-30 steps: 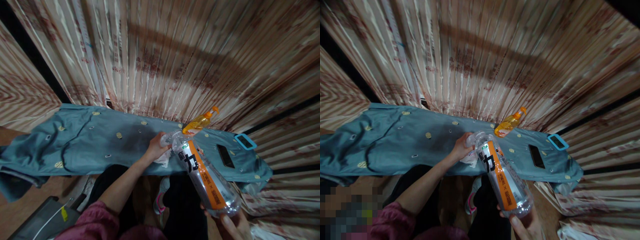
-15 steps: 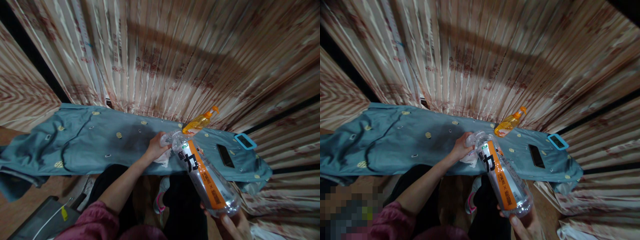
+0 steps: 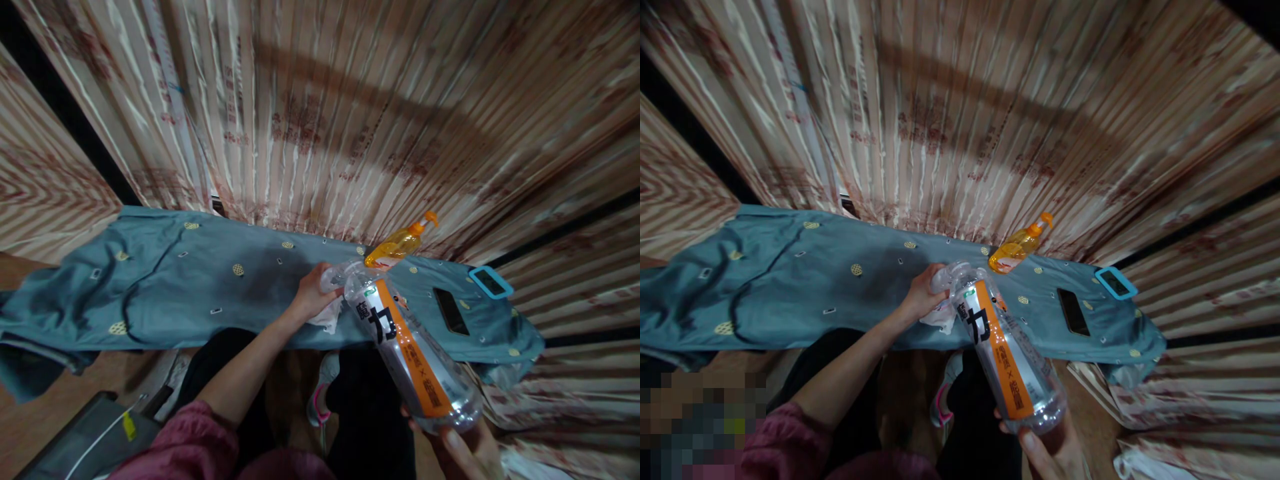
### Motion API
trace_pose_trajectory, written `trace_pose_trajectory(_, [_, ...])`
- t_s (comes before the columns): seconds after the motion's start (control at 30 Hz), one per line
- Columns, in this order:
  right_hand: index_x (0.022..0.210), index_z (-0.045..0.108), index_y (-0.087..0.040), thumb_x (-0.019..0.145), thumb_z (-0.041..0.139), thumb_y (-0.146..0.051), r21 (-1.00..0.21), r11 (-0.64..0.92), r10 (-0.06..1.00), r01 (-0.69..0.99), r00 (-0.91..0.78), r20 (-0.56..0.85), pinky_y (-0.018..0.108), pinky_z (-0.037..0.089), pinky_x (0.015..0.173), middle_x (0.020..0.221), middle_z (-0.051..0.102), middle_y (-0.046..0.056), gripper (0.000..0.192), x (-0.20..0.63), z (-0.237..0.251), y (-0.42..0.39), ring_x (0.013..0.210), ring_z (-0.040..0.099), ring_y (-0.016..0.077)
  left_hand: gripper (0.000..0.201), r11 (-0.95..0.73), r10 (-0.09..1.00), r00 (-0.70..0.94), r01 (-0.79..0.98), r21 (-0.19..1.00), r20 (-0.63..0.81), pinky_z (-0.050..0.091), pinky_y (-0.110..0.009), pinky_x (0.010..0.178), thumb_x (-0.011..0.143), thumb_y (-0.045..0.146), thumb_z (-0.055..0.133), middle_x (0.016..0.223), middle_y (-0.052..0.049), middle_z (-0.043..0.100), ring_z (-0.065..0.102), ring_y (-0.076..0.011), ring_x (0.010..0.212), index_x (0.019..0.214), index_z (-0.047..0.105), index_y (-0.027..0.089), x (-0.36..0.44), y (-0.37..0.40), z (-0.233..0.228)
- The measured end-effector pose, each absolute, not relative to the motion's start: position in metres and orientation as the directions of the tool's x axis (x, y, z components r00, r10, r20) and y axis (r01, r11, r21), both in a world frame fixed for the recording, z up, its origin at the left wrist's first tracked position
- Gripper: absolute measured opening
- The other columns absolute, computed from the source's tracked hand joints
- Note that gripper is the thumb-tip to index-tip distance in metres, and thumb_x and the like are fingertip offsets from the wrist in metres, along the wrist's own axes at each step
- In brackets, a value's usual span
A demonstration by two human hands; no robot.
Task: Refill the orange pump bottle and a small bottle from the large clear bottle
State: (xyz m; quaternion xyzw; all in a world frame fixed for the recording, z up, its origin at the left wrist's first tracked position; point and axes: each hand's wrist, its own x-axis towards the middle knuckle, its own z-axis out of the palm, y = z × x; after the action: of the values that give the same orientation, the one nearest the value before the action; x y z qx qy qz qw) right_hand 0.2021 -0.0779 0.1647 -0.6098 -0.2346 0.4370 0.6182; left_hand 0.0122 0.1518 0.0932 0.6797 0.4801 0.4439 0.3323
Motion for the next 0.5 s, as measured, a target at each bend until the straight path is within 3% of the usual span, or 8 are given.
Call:
trace_pose_trajectory(0.2, [0.105, 0.059, -0.025, 0.054, 0.091, -0.048, -0.957, -0.124, 0.821, -0.262, 0.514, -0.247, 0.022, 0.057, 0.066, 0.077, 0.078, 0.003, 0.064, 0.2022, 0.1623, -0.0768, 0.068, 0.074, 0.0186, 0.037, -0.317, 0.948, 0.148, 0.356, 0.879, 0.282, 0.051, -0.034, 0.087, 0.072, 0.027, 0.076, 0.104, -0.004, 0.069, 0.067, -0.0230, 0.097, 0.104, 0.060, 0.019, 0.0128, 0.1520, 0.0932])
trace_pose_trajectory(0.5, [0.125, 0.055, -0.025, 0.057, 0.090, -0.047, -0.954, -0.163, 0.822, -0.251, 0.500, -0.272, 0.029, 0.057, 0.069, 0.085, 0.079, 0.006, 0.080, 0.2035, 0.1653, -0.0800, 0.075, 0.074, 0.0229, 0.037, -0.318, 0.948, 0.138, 0.340, 0.885, 0.288, 0.052, -0.034, 0.087, 0.071, 0.026, 0.076, 0.103, -0.003, 0.070, 0.067, -0.0221, 0.095, 0.104, 0.061, 0.020, 0.0135, 0.1518, 0.0934])
